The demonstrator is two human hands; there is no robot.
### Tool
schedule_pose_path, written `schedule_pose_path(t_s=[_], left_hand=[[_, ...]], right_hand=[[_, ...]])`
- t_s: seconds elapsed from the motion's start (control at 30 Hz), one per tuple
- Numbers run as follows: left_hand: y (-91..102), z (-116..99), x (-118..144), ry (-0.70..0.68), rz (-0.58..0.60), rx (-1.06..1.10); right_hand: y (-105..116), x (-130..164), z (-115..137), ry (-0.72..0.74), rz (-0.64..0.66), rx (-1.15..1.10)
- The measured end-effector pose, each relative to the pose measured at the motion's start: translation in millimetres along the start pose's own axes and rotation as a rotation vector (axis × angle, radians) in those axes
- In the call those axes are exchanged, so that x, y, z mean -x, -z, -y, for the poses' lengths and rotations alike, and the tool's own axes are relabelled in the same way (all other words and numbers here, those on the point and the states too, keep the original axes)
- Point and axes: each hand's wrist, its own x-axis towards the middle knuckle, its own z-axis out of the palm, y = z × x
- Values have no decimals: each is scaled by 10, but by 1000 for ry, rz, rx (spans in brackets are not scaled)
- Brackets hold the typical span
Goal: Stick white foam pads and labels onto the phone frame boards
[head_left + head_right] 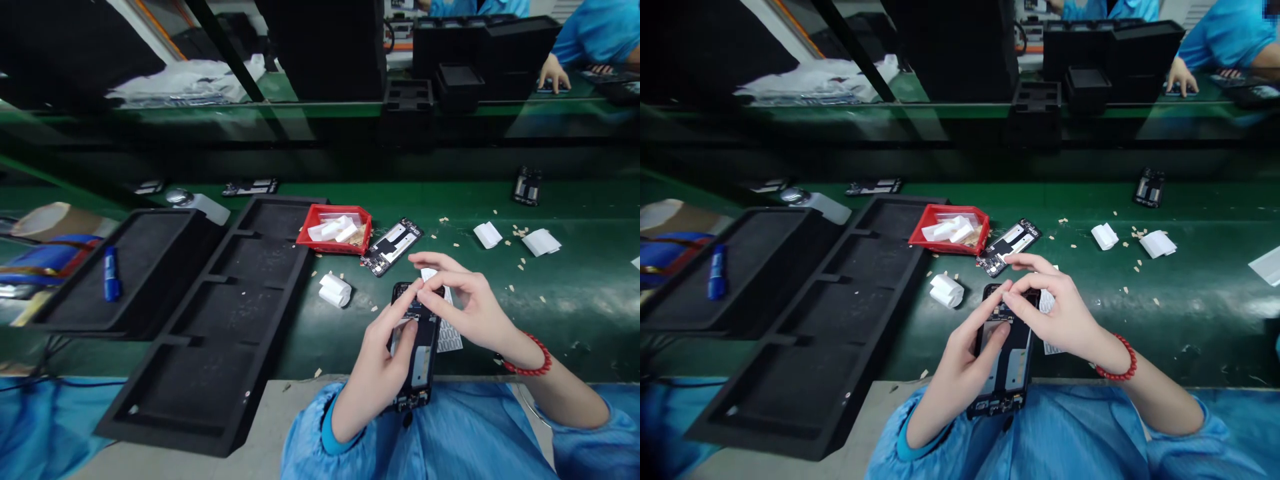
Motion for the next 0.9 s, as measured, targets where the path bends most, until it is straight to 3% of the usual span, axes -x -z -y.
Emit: schedule_pose_path(t_s=[0.1, 0.23, 0.33, 0.4, 0.47, 0.57, 0.7, 0.77, 0.9], left_hand=[[-25, 39, -4, 94, -53, 94], [-79, 80, -92, 362, -153, 481], [-103, 72, -165, 594, -68, 745], [-110, 54, -169, 682, 4, 814], [-118, 28, -132, 642, 4, 785], [-134, -27, -48, 474, -43, 675], [-126, -108, 26, 262, 105, 678], [-106, -143, 43, 175, 122, 657], [-73, -198, 64, 129, 61, 466]], right_hand=[[4, 26, 66, 69, -52, 42], [5, 106, 196, 207, 0, 91], [-15, 137, 209, 233, 133, 108], [-29, 129, 168, 196, 143, 155], [-32, 111, 129, 141, 127, 185], [-6, 93, 146, 91, 160, 157], [54, 80, 307, 113, 263, 85], [77, 72, 382, 122, 302, 55], [88, 74, 438, 136, 263, 59]])
